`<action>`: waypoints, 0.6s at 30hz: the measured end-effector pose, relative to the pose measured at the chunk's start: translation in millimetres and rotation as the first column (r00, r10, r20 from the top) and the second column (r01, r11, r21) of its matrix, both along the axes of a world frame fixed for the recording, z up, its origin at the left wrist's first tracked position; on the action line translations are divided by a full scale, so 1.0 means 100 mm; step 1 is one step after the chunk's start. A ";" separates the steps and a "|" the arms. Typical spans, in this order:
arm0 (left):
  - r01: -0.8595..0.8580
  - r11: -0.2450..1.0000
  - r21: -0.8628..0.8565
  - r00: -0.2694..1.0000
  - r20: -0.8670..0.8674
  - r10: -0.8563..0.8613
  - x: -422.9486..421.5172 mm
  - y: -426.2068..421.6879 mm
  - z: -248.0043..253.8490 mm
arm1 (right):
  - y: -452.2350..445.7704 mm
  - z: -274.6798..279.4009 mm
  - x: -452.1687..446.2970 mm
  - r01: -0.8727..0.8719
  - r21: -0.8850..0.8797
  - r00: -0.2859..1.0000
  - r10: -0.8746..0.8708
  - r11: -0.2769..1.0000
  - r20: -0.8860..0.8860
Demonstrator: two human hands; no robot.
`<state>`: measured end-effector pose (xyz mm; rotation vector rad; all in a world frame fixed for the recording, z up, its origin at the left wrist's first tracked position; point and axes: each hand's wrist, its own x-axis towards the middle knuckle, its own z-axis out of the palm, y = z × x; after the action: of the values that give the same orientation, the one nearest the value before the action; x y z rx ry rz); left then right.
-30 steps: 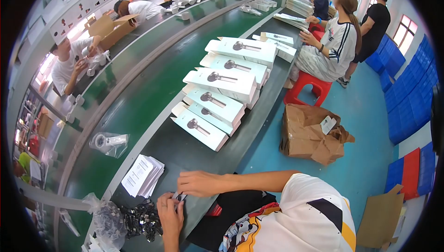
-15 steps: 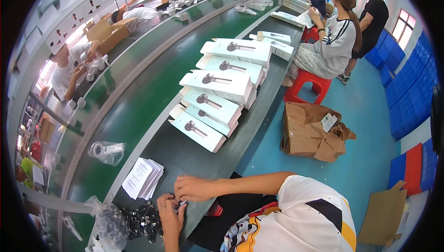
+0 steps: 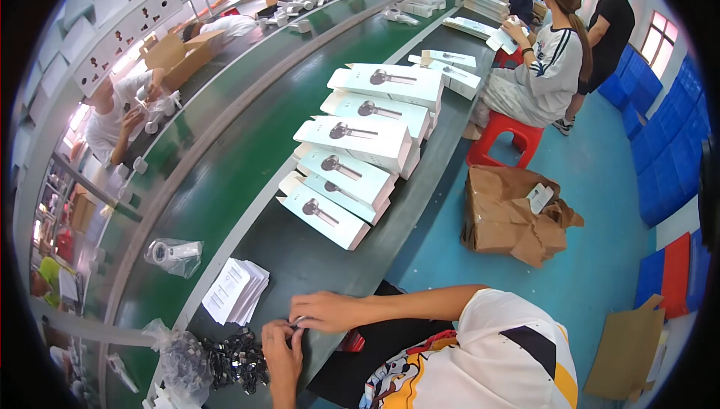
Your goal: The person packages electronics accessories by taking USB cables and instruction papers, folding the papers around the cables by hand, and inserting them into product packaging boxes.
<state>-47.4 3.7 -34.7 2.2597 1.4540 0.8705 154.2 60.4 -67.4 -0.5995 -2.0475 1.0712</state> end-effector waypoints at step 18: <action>0.084 0.955 -0.283 0.807 0.582 0.102 0.94 1.05 0.32 | -0.17 -0.05 0.69 0.399 -0.048 0.916 -0.400 0.916 -0.017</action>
<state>46.4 108.8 -2.5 1.5544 1.1946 1.1421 222.9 43.8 -72.3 -0.9728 -1.7763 0.8739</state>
